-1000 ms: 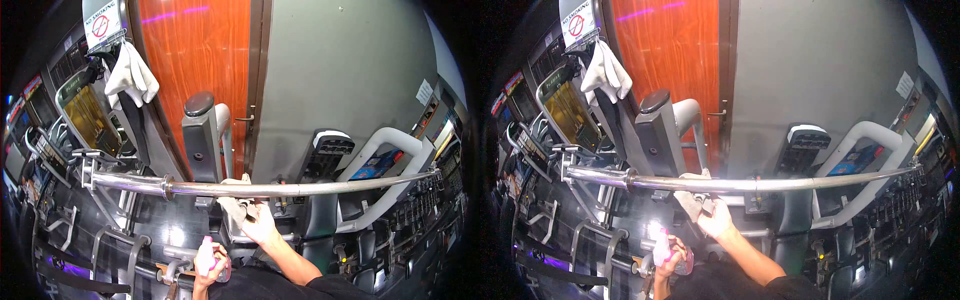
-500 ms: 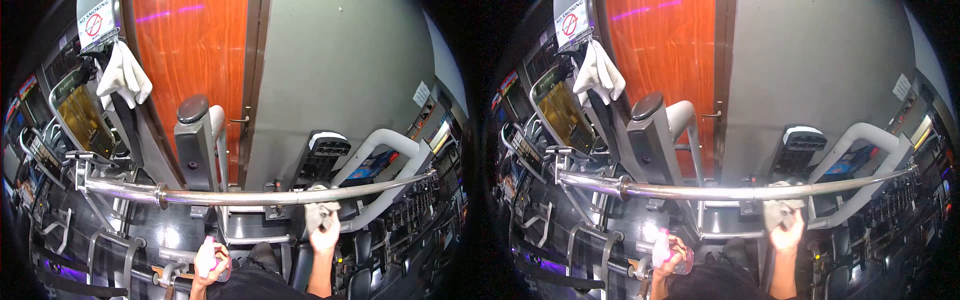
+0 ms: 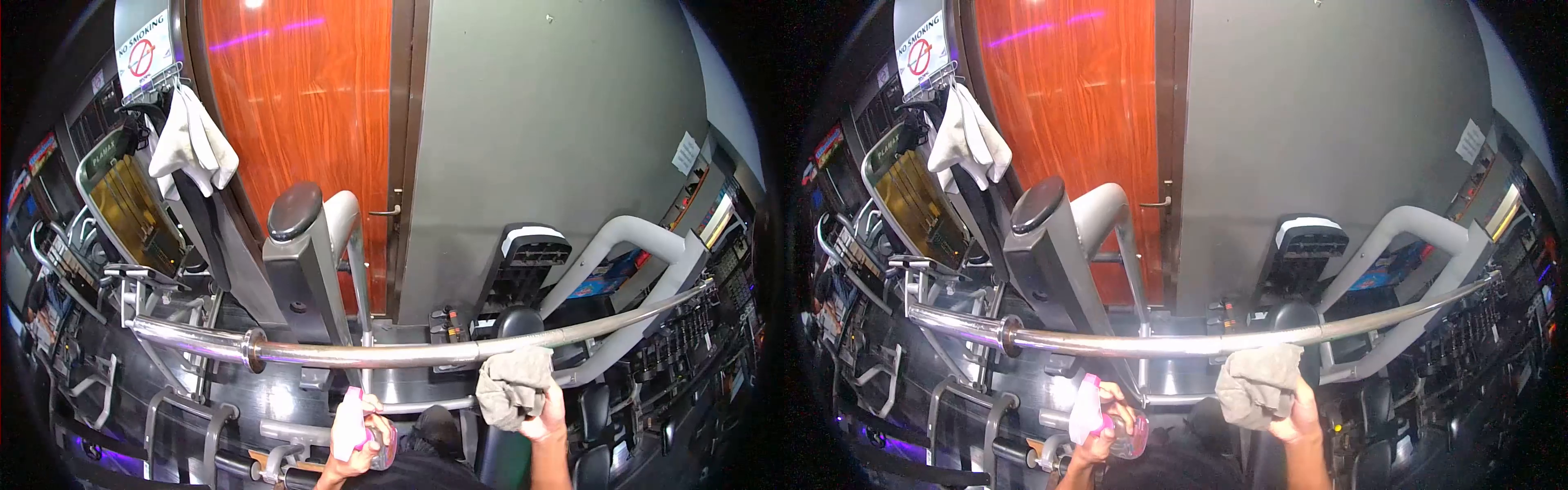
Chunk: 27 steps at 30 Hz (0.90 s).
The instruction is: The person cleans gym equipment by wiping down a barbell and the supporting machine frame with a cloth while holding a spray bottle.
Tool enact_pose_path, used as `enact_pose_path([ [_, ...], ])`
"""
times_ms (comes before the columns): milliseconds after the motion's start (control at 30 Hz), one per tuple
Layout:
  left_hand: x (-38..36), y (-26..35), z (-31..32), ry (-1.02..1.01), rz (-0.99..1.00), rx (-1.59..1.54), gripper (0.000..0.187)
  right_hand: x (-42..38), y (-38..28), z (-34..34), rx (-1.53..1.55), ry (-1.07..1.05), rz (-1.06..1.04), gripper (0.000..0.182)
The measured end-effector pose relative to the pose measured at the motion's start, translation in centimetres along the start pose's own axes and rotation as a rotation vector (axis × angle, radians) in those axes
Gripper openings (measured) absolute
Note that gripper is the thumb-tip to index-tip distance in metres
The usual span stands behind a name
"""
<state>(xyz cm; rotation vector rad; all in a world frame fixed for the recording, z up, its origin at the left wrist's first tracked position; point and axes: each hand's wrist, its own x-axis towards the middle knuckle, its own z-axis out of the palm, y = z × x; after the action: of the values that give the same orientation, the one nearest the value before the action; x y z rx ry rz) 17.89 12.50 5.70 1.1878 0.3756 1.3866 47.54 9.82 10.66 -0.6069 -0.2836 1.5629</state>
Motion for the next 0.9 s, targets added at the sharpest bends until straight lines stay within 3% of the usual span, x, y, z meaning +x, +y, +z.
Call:
enact_pose_path([
  [200, 1.5, 1.5, 1.5, 0.027, 0.076, 0.2, 0.057, -0.1, -5.7, 0.9, -0.19, 0.064, 0.392, 0.045],
  [267, 2.1, 1.6, 2.1, 0.066, 0.095, 0.201, 0.057, 0.1, -7.8, 2.7, -0.509, 0.048, 0.35, 0.046],
  [467, 4.0, 1.8, 3.7, 0.195, 0.185, 0.231, 0.057, 6.5, -11.9, 9.8, -0.739, -0.27, 0.405, 0.061],
  [567, 4.5, 1.6, 4.7, 0.261, 0.16, 0.365, 0.056, 11.7, -11.4, 14.0, -0.705, -0.351, 0.392, 0.052],
  [733, 5.1, -0.1, 7.2, 0.365, 0.195, 0.411, 0.053, 18.4, -6.2, 19.7, -0.656, -0.719, 0.026, 0.05],
  [800, 4.8, -1.0, 7.8, 0.399, 0.218, 0.416, 0.053, 19.6, -3.2, 21.7, -0.857, -0.94, -0.413, 0.049],
  [833, 5.1, -0.8, 8.6, 0.423, 0.233, 0.449, 0.053, 20.8, -0.8, 22.0, -0.799, -1.109, -0.635, 0.057],
  [867, 5.0, -0.9, 9.1, 0.453, 0.241, 0.462, 0.053, 22.1, -0.2, 22.9, -0.938, -1.405, -1.078, 0.059],
  [900, 4.6, -1.1, 9.5, 0.485, 0.248, 0.461, 0.054, 22.6, 2.4, 23.4, -0.901, -1.528, -1.115, 0.055],
])
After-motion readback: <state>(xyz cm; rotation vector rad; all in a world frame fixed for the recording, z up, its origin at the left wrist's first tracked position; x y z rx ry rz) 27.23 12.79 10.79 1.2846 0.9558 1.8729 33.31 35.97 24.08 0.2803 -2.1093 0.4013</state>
